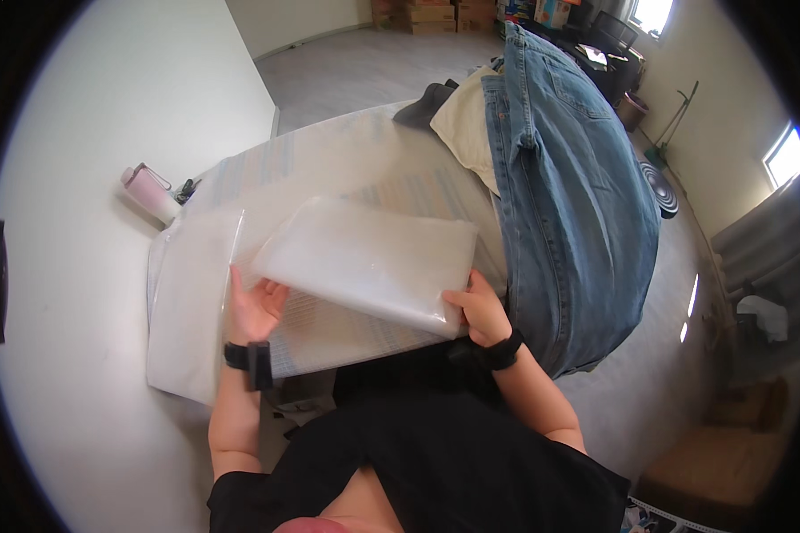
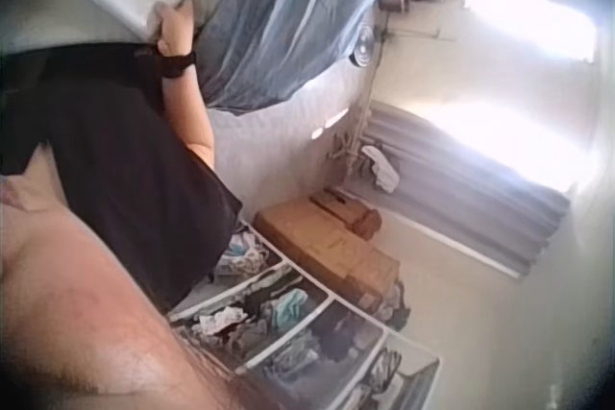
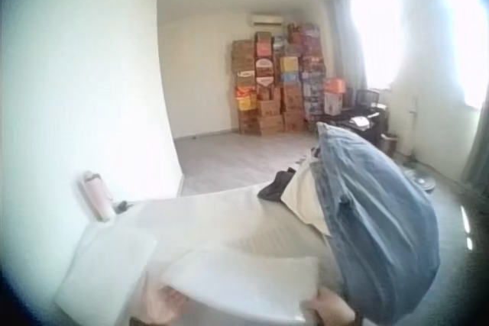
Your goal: The person moves plastic bags aside on the table, picks up a pair of jeans, and spreads them out. They pull the zipper, unbutton the waist, and pull the fabric to check the waistband and seams.
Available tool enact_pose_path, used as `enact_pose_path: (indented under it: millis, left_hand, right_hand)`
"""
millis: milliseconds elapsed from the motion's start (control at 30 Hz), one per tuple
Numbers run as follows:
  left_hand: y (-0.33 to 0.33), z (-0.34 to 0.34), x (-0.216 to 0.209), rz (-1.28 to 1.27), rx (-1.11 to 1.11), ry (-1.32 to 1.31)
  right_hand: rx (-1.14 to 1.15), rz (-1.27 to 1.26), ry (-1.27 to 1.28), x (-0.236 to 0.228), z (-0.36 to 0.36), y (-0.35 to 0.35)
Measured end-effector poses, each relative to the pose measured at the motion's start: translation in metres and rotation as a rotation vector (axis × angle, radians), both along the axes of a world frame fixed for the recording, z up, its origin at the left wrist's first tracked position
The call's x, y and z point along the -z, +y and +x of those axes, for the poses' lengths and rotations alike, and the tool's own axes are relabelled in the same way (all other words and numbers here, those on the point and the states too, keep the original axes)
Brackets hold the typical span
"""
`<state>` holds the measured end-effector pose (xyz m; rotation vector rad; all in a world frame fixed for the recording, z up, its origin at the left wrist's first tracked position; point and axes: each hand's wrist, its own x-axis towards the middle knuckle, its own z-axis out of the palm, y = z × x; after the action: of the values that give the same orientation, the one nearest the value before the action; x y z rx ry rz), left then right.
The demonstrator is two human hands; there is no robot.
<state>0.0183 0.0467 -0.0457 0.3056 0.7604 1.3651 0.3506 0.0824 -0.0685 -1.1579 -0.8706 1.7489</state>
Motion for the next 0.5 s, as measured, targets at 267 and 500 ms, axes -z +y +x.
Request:
enact_pose_path:
  millis: [267,500]
  left_hand:
    - [0.022,0.063,0.033,-0.094,-0.078,0.054]
    - [0.052,0.069,-0.009,0.023,-0.171,0.281]
  right_hand:
    - [-0.085,0.121,-0.068,0.0,-0.025,0.015]
    - [-0.136,-0.008,-0.097,0.004,0.007,0.007]
